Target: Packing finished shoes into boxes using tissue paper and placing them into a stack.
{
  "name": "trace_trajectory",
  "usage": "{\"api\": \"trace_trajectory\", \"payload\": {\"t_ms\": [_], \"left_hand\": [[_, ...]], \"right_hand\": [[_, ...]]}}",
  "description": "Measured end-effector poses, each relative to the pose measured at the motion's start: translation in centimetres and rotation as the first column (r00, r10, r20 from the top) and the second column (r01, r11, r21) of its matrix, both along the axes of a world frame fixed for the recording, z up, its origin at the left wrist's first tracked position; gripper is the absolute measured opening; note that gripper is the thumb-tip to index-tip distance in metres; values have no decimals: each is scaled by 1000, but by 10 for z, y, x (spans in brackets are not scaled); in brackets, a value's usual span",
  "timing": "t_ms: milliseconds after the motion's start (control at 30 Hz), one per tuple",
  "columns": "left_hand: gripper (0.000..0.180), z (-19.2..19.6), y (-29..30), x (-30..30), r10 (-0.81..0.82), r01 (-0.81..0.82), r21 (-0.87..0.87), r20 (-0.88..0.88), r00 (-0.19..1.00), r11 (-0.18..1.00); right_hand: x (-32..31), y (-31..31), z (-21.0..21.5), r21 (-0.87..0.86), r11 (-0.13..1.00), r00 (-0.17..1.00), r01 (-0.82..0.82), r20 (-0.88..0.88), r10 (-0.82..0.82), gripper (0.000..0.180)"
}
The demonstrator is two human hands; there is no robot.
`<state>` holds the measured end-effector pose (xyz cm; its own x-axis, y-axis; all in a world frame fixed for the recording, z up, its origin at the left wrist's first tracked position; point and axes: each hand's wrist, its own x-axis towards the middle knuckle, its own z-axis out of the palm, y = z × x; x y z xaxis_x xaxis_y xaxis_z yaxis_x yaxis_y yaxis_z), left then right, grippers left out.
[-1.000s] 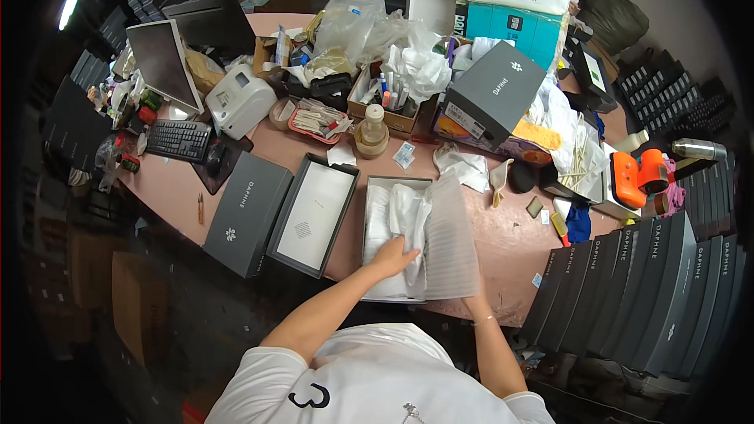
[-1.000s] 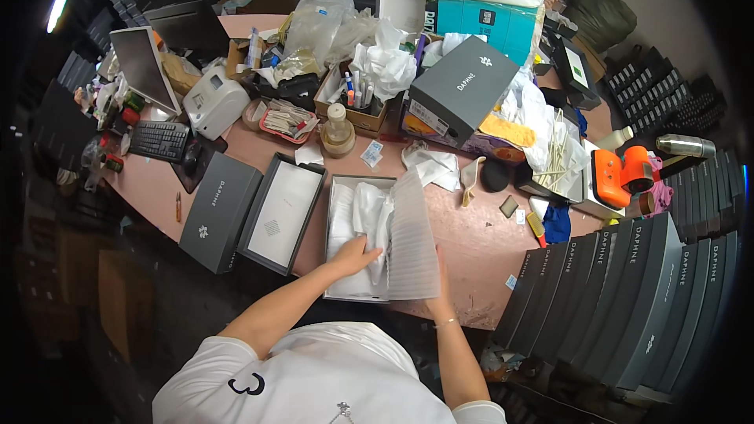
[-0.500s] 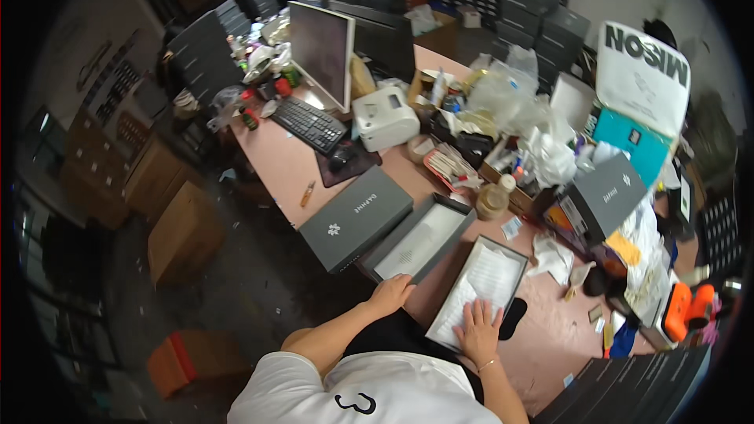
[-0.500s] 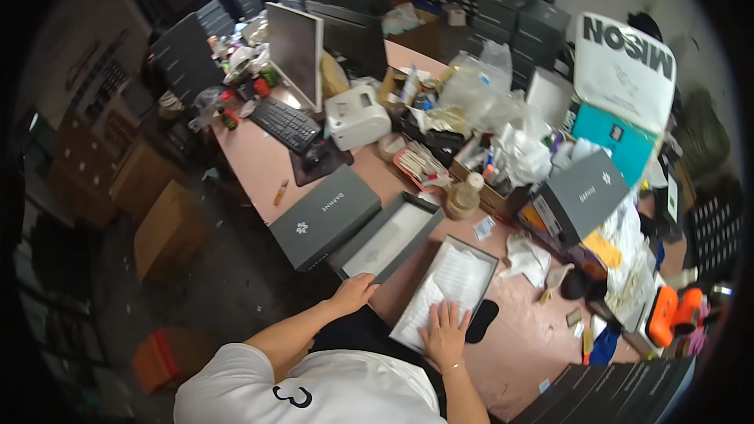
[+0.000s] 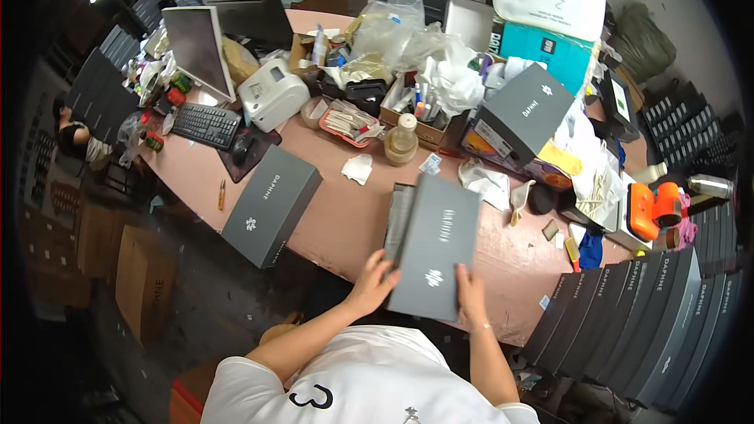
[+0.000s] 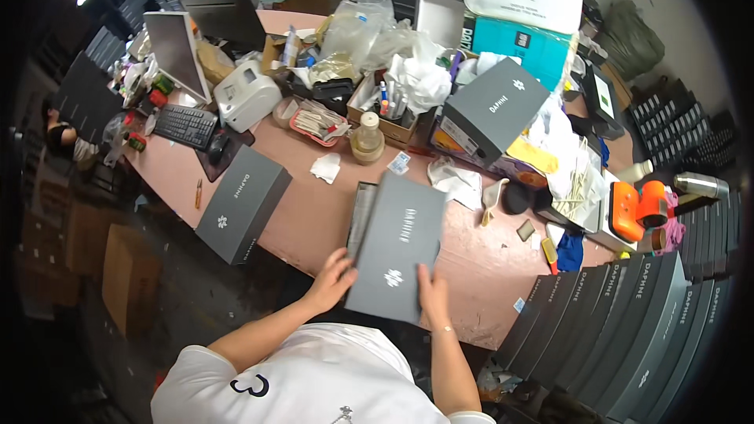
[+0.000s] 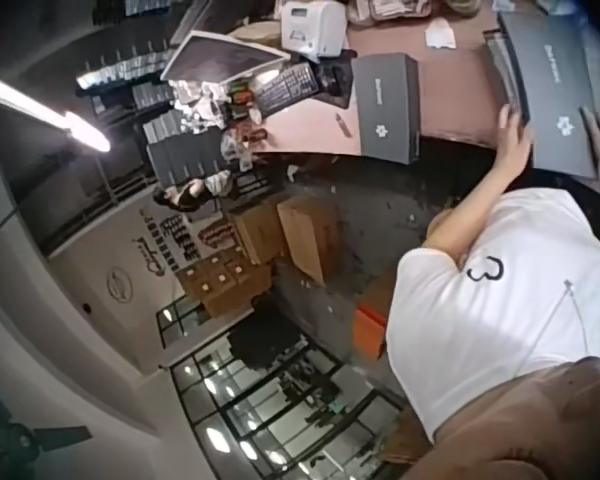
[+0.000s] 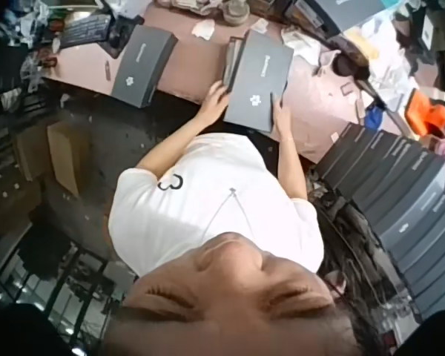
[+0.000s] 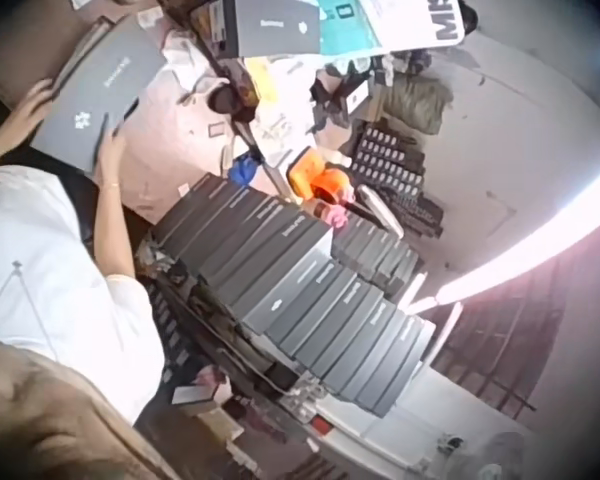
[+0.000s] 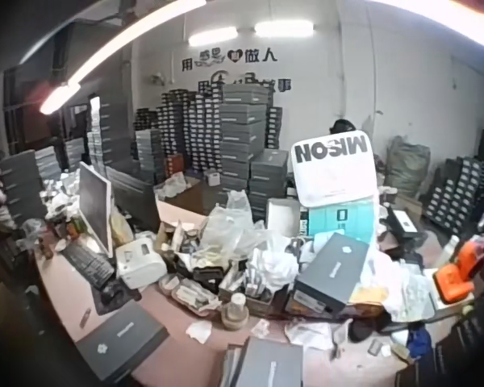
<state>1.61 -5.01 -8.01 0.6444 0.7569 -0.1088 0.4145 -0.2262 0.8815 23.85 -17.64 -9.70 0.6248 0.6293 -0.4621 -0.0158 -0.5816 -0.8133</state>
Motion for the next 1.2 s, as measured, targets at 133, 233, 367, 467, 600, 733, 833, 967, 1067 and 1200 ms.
{"api": "trace_trajectory", "payload": {"t_ms": [133, 233, 367, 467, 600, 733, 833, 967, 1067, 1200], "left_hand": [[51, -34, 11, 2, 261, -231, -360, 37, 965, 904], [44, -31, 0, -13, 231, -209, -322, 32, 972, 923], [59, -36, -1, -11, 250, -93, -610, 177, 952, 787], [66, -18, -9, -17, 274, -176, -682, 38, 961, 710], [80, -68, -22, -33, 192, -123, -747, 6, 981, 653], [73, -61, 16, -35, 198, -48, -920, 33, 980, 390], [69, -51, 12, -34, 359, 8, -959, 114, 926, 282], [72, 79, -4, 38, 111, 415, -745, 542, 833, 523], [69, 200, -33, 117, 37, 751, -592, 792, 610, 292], [61, 270, -82, 216, -209, 851, -459, 833, 512, 254]], "right_hand": [[-20, 33, -14, 69, 983, 943, -168, 303, 139, 52], [-35, 19, -22, 139, 983, 985, -119, 140, 99, 55], [-44, 9, -32, 116, 990, 995, -85, 57, 79, 47], [-42, 12, 18, 83, 983, 986, -162, 46, 159, 41], [-56, -14, -76, 153, 981, 983, -122, 157, 98, 39], [-64, -8, -61, 98, 976, 971, -195, 160, 178, 54], [-72, -18, 13, 231, 954, 981, -190, 7, 194, 75], [-28, -52, 127, 397, 908, 981, -133, 182, 65, 80], [7, -110, 259, 426, 872, 863, -240, 505, -9, 89], [14, -196, 335, 426, 904, 256, -44, 879, -402, 102]]}}
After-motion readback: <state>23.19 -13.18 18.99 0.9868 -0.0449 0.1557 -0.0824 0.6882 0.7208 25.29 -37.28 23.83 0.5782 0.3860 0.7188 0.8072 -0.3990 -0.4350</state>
